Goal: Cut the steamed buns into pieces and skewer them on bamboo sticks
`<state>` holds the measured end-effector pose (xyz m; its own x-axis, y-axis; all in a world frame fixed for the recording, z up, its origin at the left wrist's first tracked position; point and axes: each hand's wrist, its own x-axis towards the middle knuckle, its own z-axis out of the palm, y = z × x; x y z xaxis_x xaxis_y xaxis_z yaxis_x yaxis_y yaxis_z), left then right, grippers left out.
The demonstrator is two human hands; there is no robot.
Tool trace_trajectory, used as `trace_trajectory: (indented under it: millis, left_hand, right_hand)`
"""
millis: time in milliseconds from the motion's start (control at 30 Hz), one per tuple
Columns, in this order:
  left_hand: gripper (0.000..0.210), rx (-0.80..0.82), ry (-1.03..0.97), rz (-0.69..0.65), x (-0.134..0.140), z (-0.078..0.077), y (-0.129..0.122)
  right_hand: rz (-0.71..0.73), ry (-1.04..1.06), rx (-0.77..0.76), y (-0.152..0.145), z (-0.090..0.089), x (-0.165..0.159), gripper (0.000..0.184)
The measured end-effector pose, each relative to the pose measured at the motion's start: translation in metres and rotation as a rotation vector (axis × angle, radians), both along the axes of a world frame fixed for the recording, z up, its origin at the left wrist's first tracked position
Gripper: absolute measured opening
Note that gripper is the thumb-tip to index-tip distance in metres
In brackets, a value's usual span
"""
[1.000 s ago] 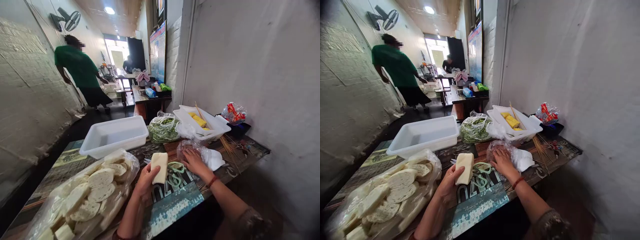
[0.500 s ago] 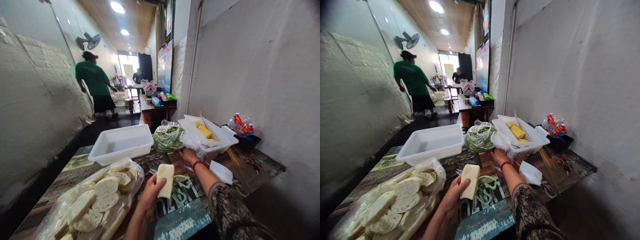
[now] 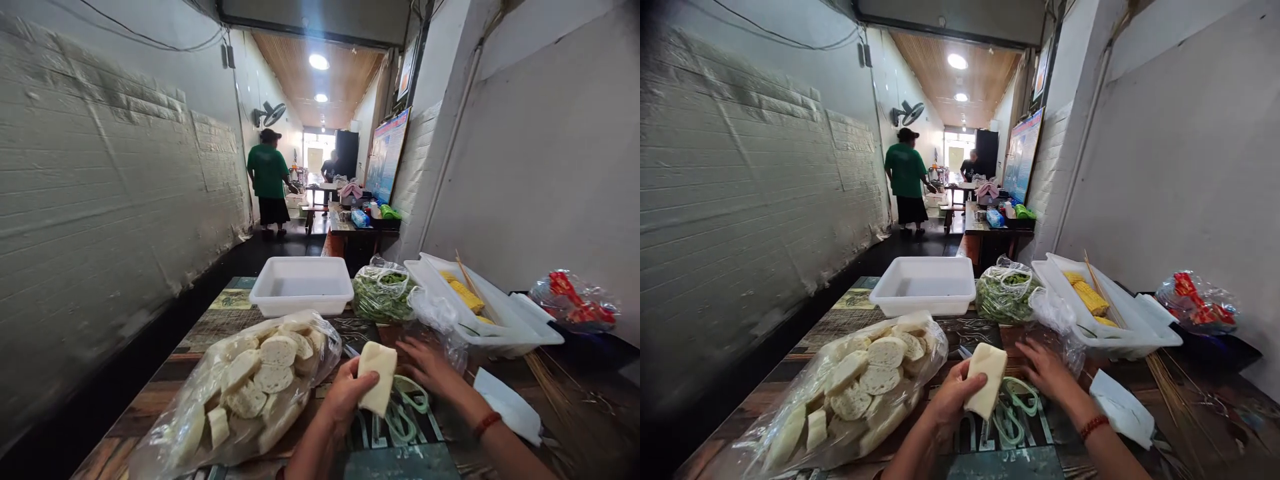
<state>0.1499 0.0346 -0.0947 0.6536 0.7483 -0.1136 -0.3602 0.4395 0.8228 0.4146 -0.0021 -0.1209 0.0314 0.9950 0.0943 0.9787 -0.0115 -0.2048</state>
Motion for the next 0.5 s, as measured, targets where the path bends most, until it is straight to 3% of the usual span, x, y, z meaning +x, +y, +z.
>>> trace_trajectory:
  millis: [167,300,500]
  left_hand:
    - [0.066,0.023,-0.033,-0.012,0.0,-0.003,0.0]
    - [0.066,0.046,-0.04,0.002,0.0,-0.006,0.0]
    - [0.066,0.072,-0.026,0.0,0.0,-0.008,-0.002]
  right_hand:
    - [-0.19,-0.063,-0.027,0.029,-0.01,0.013,0.051]
    - [-0.363,-0.083,-0.067,0.06,-0.011,0.02,0.038]
    - [-0.402,-0.069,-0.057,0.071,-0.009,0.025,0.03]
